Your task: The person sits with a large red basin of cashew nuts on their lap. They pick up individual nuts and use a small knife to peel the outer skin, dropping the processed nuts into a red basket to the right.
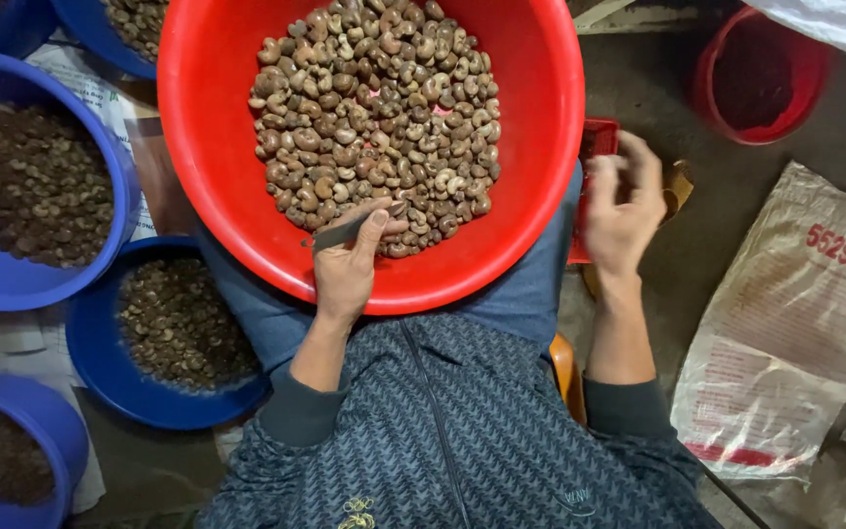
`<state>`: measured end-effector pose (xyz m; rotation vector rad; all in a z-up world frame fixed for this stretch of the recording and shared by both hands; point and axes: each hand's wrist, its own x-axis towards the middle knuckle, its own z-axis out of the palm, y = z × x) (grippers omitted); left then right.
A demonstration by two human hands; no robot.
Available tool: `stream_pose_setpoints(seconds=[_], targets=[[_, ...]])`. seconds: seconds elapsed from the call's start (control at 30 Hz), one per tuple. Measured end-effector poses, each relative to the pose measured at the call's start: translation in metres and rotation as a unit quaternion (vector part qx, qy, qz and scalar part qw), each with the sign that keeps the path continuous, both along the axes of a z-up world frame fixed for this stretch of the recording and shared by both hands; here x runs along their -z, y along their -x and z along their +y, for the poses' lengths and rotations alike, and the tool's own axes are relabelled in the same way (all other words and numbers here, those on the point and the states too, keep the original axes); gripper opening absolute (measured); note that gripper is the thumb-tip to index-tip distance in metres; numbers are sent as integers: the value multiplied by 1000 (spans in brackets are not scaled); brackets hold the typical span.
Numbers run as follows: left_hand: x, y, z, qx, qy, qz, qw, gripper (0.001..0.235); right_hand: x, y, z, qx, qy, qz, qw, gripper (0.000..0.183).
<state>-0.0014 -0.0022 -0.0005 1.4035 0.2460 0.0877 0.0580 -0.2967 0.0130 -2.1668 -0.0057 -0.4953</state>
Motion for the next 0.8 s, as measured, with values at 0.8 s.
stream_pose_setpoints(seconds=[0.8], targets=[[6,-1,4,20,-7,6,1000,21,59,-27,99,-277,205,281,896,19]])
